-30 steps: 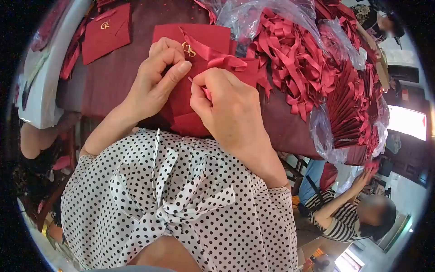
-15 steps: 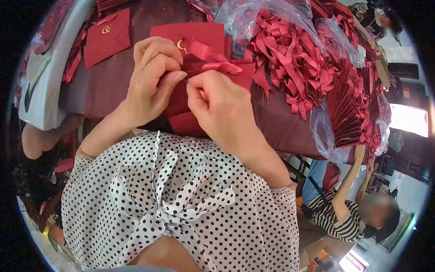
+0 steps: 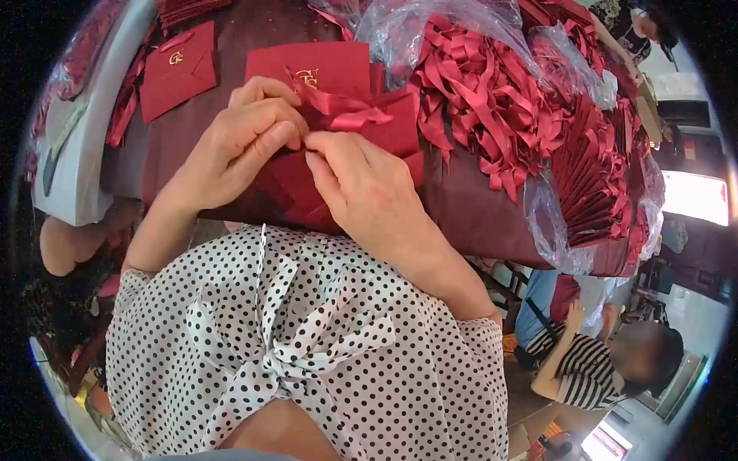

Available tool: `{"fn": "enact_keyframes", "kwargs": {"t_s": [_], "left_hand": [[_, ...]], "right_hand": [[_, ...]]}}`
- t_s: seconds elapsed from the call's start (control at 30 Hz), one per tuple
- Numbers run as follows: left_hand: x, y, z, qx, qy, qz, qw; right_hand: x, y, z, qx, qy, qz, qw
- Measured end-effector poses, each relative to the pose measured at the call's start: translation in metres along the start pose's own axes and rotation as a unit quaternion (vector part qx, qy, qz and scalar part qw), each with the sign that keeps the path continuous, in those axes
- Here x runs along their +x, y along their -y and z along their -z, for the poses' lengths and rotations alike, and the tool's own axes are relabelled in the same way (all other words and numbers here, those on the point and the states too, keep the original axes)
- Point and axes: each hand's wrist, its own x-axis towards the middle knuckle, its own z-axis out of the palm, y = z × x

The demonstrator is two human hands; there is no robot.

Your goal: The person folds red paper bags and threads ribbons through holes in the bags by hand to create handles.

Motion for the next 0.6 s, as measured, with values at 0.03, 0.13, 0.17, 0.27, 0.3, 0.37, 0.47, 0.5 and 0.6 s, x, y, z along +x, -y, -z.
{"fn": "enact_keyframes", "kwargs": {"t_s": [0.03,0.13,0.17,0.27,0.3,0.37,0.47,0.5,0.6], "left_hand": [[0.001,0.001,0.009,-0.036,0.063,0.018,0.997],[0.004,0.001,0.022,-0.094,0.165,0.098,0.977],[0.005,0.001,0.024,-0.117,0.213,0.130,0.961],[0.014,0.007,0.025,-0.089,0.277,0.048,0.956],[0.017,0.006,0.025,-0.083,0.294,0.029,0.952],[0.018,0.004,0.017,-0.061,0.287,0.003,0.956],[0.020,-0.001,0.012,-0.070,0.288,0.009,0.955],[0.021,-0.002,0.012,-0.072,0.269,-0.011,0.960],[0.027,-0.012,0.018,-0.069,0.234,-0.060,0.968]], "right_hand": [[-0.002,-0.003,0.001,-0.044,0.009,0.060,0.997],[-0.010,-0.003,0.003,-0.028,0.036,0.031,0.998],[-0.011,-0.002,0.004,-0.018,0.049,0.017,0.999],[-0.012,0.002,0.005,-0.012,0.057,0.005,0.998],[-0.011,0.005,0.007,-0.022,0.062,0.006,0.998],[-0.012,0.008,0.016,-0.063,0.090,-0.001,0.994],[-0.009,0.027,0.034,-0.166,0.104,-0.019,0.980],[-0.009,0.030,0.039,-0.190,0.104,-0.003,0.976],[-0.009,0.036,0.049,-0.174,0.157,-0.001,0.972]]}}
